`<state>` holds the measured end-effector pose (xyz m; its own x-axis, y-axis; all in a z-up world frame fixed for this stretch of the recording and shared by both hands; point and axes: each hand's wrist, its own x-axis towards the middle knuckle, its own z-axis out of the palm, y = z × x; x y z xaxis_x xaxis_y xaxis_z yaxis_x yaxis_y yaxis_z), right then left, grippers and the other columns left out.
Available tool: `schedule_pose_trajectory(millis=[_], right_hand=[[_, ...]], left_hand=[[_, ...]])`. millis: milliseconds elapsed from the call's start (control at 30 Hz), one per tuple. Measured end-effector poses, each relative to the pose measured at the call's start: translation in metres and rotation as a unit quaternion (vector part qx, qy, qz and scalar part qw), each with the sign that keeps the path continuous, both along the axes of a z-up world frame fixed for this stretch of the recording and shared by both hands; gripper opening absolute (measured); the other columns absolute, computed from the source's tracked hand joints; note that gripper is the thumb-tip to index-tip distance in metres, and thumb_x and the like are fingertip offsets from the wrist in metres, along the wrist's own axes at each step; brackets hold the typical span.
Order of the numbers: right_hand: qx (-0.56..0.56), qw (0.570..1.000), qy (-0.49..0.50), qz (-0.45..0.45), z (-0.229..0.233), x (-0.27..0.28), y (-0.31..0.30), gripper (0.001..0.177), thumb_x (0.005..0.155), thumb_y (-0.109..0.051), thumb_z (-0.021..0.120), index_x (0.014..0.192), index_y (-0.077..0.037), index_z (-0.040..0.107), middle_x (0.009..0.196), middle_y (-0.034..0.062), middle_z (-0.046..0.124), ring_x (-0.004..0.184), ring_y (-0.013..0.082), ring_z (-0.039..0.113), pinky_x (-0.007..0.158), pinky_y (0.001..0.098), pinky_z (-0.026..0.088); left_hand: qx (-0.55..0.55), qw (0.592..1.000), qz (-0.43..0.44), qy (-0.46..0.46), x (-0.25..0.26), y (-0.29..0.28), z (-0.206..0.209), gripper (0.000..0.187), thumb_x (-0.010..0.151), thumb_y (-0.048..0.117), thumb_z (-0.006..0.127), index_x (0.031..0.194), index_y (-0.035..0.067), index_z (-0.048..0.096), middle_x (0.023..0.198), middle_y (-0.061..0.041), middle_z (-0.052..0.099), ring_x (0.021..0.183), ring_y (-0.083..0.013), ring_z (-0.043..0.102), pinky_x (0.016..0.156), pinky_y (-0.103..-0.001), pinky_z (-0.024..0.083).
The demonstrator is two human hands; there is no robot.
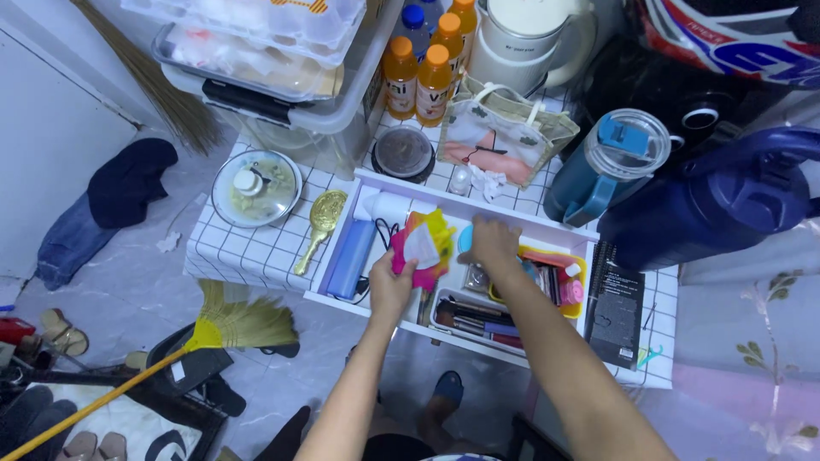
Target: Organizing various hair care products and accessories in a drawer.
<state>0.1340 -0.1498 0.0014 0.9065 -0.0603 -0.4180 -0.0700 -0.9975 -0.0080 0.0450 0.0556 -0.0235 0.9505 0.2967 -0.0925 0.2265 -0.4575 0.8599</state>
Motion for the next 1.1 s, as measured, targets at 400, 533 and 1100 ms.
schedule_pose_trajectory(millis=[400, 533, 1100], right_hand=[[0.550, 0.830, 0.089, 0.021, 0.044, 0.009, -0.034, 0.060, 0.076, -0.009, 0.086, 0.130, -0.001, 0.065, 0.111, 0.0094, 0.073, 0.100, 0.0188, 0.068, 0.087, 0.0318, 0.055], [0.456, 0.888, -0.024, 0.048, 0.092, -0.019, -0.076, 0.053, 0.076, -0.012, 0.087, 0.123, -0.002, 0.066, 0.105, 0.0053, 0.074, 0.093, 0.0125, 0.068, 0.083, 0.0285, 0.055], [0.223, 0.974, 0.039, -0.036, 0.043, -0.122, -0.127, 0.061, 0.077, -0.017, 0.082, 0.135, -0.011, 0.063, 0.118, 0.0187, 0.074, 0.110, 0.0306, 0.072, 0.095, 0.0390, 0.055]], left_hand=[[-0.523, 0.850, -0.003, 0.068, -0.003, -0.037, -0.009, 0.032, 0.090, 0.012, 0.071, 0.122, 0.010, 0.066, 0.111, -0.005, 0.075, 0.092, -0.0147, 0.074, 0.081, -0.034, 0.062], [-0.492, 0.862, -0.052, 0.108, 0.007, -0.026, -0.037, 0.036, 0.106, 0.033, 0.057, 0.123, 0.004, 0.072, 0.109, -0.012, 0.076, 0.092, -0.0182, 0.073, 0.083, -0.034, 0.061], [0.315, 0.905, -0.236, 0.162, 0.026, -0.047, -0.057, 0.013, 0.090, 0.006, 0.067, 0.098, 0.006, 0.076, 0.102, -0.019, 0.075, 0.100, -0.0349, 0.075, 0.084, -0.044, 0.062]])
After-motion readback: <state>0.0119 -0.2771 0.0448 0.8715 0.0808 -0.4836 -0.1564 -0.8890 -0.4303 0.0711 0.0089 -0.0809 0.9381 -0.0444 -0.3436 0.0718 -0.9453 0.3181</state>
